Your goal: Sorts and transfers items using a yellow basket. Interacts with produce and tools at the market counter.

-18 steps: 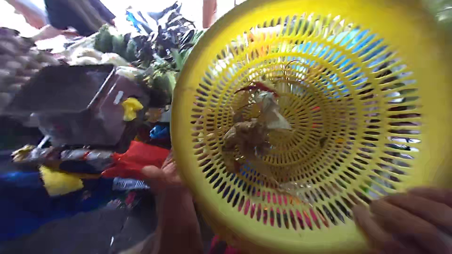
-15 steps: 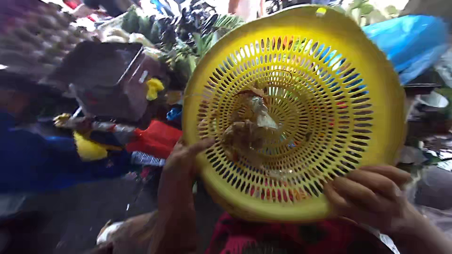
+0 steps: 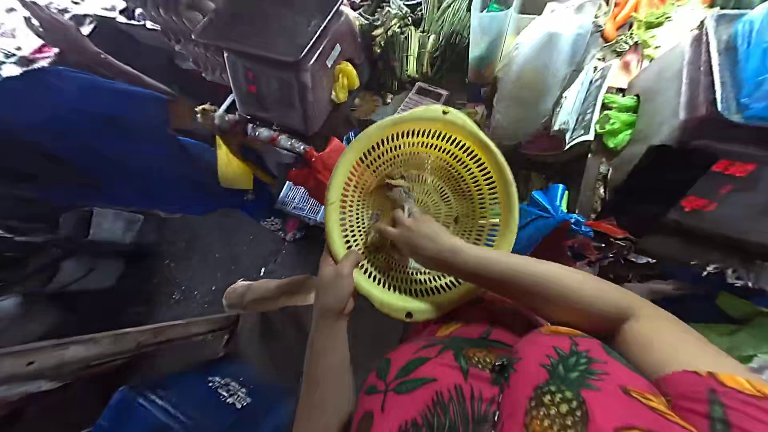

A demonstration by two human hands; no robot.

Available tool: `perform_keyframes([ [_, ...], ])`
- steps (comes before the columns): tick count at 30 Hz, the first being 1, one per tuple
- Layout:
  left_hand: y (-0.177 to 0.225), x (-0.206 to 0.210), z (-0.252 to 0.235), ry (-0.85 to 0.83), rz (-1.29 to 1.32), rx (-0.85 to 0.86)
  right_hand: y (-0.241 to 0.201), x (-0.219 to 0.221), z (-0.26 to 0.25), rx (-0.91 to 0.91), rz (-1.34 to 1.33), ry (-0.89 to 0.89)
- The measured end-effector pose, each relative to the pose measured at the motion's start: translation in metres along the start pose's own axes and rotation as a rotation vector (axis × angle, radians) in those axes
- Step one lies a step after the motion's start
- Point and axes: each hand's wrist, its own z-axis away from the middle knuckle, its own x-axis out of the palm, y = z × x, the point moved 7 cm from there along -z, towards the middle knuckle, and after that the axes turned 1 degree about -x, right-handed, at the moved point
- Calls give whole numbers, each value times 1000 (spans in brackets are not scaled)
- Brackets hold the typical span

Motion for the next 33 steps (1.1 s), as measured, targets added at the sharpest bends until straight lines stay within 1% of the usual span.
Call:
perform_keyframes([
  [2, -14, -9, 0, 26, 18, -29, 0, 22, -11, -15, -30, -144],
  [3, -22, -13, 1, 42, 28, -41, 3, 31, -13, -28, -65, -180],
  [5, -34, -19, 1, 71, 57, -56, 13, 39, -15, -29, -211, -188],
  [7, -43, -23, 2, 119, 87, -76, 20, 31, -12, 12, -438, -222],
  [9, -49, -27, -1, 166, 121, -99, 26, 6, -7, 37, -728, -228],
  [11, -55, -30, -5, 210, 144, -128, 41, -27, -6, 35, -983, -177],
  [12, -58, -32, -6, 228, 146, -149, 54, -48, -9, 20, -1042, -105],
  [14, -64, -35, -5, 261, 156, -172, 89, -92, -22, -19, -1089, 130],
  [15, -65, -36, -5, 268, 158, -170, 111, -116, -30, -17, -1058, 287],
  [16, -68, -36, -5, 266, 160, -163, 135, -138, -40, 2, -955, 428],
  [17, -70, -36, -5, 264, 167, -155, 162, -157, -53, 42, -780, 538],
  [18, -71, -35, -4, 256, 180, -143, 191, -169, -69, 115, -572, 596],
  [19, -72, -33, -4, 245, 189, -125, 218, -174, -84, 217, -378, 598],
  [21, -72, -29, -1, 217, 200, -94, 262, -167, -105, 395, -86, 505],
  [23, -71, -25, 3, 202, 220, -78, 299, -143, -114, 550, 14, 346],
  [24, -70, -23, 4, 200, 227, -77, 307, -133, -116, 592, 35, 295],
  [25, -68, -21, 5, 199, 230, -71, 298, -133, -116, 588, 38, 303],
  [26, -67, -19, 5, 199, 227, -63, 276, -139, -115, 531, 35, 359],
  [28, -63, -15, 5, 196, 224, -46, 209, -154, -103, 345, -11, 540],
  [29, -62, -14, 4, 192, 222, -36, 170, -156, -93, 223, -50, 593],
  [30, -60, -12, 3, 191, 224, -27, 131, -152, -82, 80, -85, 594],
  [31, -59, -11, 3, 196, 231, -20, 95, -141, -72, -60, -102, 556],
  [33, -57, -9, 3, 201, 238, -19, 51, -105, -63, -244, -26, 461],
])
